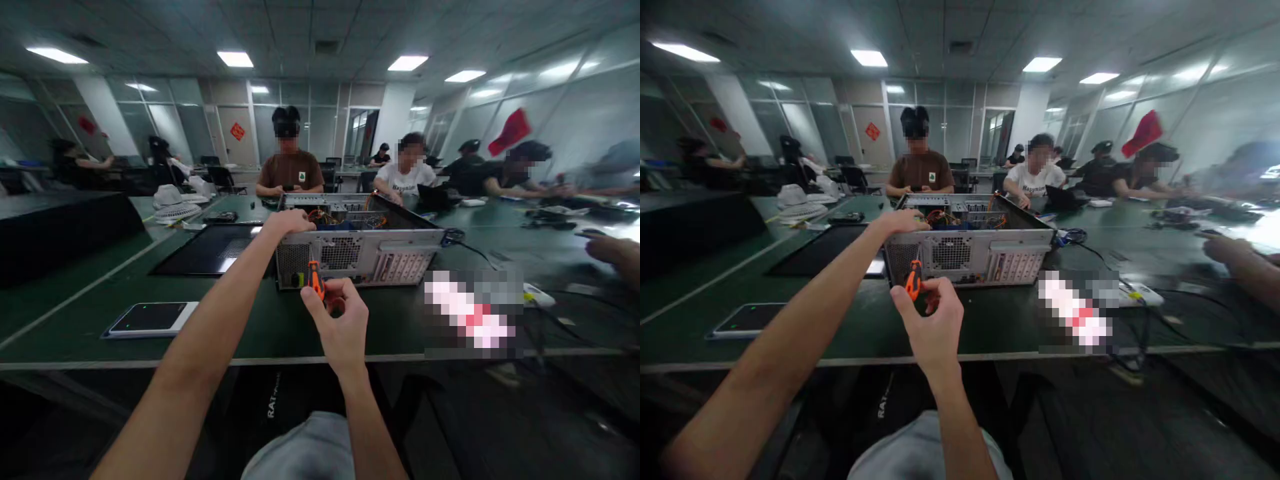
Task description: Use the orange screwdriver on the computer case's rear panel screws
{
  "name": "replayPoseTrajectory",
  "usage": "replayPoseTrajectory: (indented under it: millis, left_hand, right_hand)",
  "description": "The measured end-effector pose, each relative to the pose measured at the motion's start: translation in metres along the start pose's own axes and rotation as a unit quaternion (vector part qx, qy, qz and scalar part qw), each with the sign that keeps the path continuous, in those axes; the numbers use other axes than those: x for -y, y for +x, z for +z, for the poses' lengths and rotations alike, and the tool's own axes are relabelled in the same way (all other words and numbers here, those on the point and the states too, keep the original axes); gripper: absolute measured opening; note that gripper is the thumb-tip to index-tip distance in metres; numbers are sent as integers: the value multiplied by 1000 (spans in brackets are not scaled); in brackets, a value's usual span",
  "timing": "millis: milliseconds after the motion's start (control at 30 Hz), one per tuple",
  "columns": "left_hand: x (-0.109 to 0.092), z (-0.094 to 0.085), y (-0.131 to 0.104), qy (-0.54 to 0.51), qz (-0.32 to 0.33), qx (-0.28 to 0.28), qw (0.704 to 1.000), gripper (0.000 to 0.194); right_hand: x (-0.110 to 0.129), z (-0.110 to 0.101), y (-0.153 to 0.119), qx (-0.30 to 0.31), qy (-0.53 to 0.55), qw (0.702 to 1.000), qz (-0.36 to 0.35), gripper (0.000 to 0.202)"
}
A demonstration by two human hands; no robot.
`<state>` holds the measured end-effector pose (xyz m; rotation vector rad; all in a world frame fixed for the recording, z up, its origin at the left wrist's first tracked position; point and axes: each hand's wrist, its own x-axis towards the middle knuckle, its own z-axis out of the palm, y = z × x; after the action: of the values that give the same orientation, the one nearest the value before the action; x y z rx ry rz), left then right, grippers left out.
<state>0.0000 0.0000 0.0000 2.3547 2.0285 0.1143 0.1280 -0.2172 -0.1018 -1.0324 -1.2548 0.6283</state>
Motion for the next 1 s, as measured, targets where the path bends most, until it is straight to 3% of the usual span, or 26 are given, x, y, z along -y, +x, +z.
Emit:
replayPoseTrajectory:
  millis: [133,233,333,433,533,600,667,733,867,1000]
  left_hand:
    - [1,0,-1,4,1,-6,1000,64]
    - [0,0,-2,5,-2,-9,1000,65]
    - [0,-2,-4,8,-9,-10,1000,67]
    - [-1,-2,-6,11,-13,-12,1000,68]
    - [-1,-3,-6,5,-14,-11,1000,67]
    - [-1,-3,-6,2,-12,-10,1000,66]
    - [-1,-2,-6,3,-10,-13,1000,66]
    - [0,-3,-6,5,-9,-16,1000,67]
    - [0,-3,-6,5,-10,-16,1000,67]
    - [0,-2,-5,4,-8,-16,1000,66]
  right_hand:
    - [0,2,1,67,112,989,68,42]
    - [-2,5,3,100,251,952,145,45]
    - [0,8,4,130,400,879,224,48]
    - [5,8,4,160,526,783,289,48]
    - [10,7,3,182,605,696,341,42]
    - [11,7,2,177,632,660,366,37]
    - [12,7,1,160,644,649,372,29]
    - [13,6,-1,143,647,661,353,24]
    - [18,6,-5,144,638,695,299,42]
    - [21,6,-7,151,640,700,278,40]
